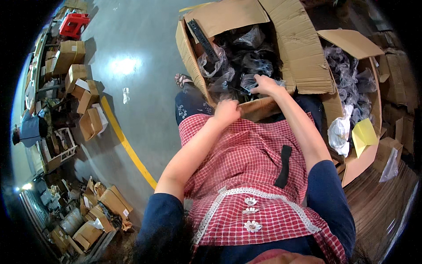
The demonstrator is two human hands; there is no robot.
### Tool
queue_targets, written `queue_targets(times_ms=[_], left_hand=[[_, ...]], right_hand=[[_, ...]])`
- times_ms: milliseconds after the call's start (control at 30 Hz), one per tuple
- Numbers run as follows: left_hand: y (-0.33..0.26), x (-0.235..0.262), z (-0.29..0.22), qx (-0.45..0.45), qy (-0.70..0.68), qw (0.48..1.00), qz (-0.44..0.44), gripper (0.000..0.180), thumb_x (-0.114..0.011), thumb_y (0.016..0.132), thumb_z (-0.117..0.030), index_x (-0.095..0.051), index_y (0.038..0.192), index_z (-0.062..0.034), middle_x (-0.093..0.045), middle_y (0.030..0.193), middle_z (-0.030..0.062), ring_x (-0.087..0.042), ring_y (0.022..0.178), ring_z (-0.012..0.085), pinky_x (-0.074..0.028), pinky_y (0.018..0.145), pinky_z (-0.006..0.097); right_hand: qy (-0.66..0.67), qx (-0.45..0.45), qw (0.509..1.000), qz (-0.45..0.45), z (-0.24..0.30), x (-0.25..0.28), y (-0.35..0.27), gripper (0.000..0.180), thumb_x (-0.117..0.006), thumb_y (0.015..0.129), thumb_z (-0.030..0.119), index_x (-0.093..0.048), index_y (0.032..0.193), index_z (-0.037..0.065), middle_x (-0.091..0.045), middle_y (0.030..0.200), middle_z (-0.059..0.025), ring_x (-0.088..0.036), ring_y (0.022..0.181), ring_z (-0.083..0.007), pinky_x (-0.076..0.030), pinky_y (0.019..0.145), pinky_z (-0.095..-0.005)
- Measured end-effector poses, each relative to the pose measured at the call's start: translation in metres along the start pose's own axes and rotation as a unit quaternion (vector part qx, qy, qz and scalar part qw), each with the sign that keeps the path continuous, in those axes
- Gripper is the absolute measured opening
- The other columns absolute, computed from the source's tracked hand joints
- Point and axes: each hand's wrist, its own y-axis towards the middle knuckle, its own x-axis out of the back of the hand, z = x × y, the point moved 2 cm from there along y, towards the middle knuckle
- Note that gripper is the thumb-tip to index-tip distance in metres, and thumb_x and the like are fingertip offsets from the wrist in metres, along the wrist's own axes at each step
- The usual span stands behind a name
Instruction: The person takes black plastic components from a box, wipes them with a cloth, and places them into individual plastic bags.
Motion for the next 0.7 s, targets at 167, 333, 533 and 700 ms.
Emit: queue_targets(times_ms=[167,333,533,700], left_hand=[[0.006,0.005,0.009,0.069,-0.048,0.994,0.075,0.03,-0.064,0.087,-0.03,-0.068,0.096,-0.0018,-0.069,0.099,0.0242,-0.066,0.097,0.0417,-0.051,0.088,0.05],[0.0,0.016,-0.004,0.038,-0.09,0.994,0.049,0.042,-0.066,0.086,-0.035,-0.064,0.105,0.002,-0.066,0.105,0.0269,-0.062,0.106,0.0429,-0.051,0.091,0.05],[0.0,0.04,-0.01,0.056,-0.211,0.975,-0.028,0.058,-0.068,0.086,-0.026,-0.048,0.134,0.0015,-0.051,0.132,0.0276,-0.057,0.114,0.0441,-0.049,0.097,0.047],[0.001,0.043,-0.009,0.074,-0.259,0.962,-0.041,0.058,-0.067,0.087,-0.028,-0.05,0.134,0.0018,-0.052,0.131,0.0266,-0.06,0.111,0.039,-0.05,0.095,0.044]], right_hand=[[-0.017,-0.064,0.998,-0.009,0.004,-0.018,0.023,0.085,-0.083,0.069,0.044,-0.048,0.135,0.002,-0.053,0.128,-0.0326,-0.06,0.113,-0.0449,-0.051,0.095,-0.0427],[0.09,-0.015,0.976,-0.199,-0.035,0.034,0.028,0.033,-0.07,0.083,0.033,-0.07,0.094,0.001,-0.07,0.099,-0.0206,-0.067,0.094,-0.038,-0.053,0.083,-0.0448],[-0.018,-0.071,0.971,-0.229,-0.074,0.078,0.072,0.077,-0.075,0.073,0.025,-0.045,0.141,0.004,-0.043,0.142,-0.0313,-0.047,0.129,-0.0457,-0.044,0.106,-0.0455],[0.072,-0.174,0.972,-0.142,-0.072,0.06,0.109,0.109,-0.081,0.068,0.045,-0.025,0.157,0.013,-0.03,0.152,-0.0333,-0.032,0.144,-0.0402,-0.031,0.117,-0.0395]])
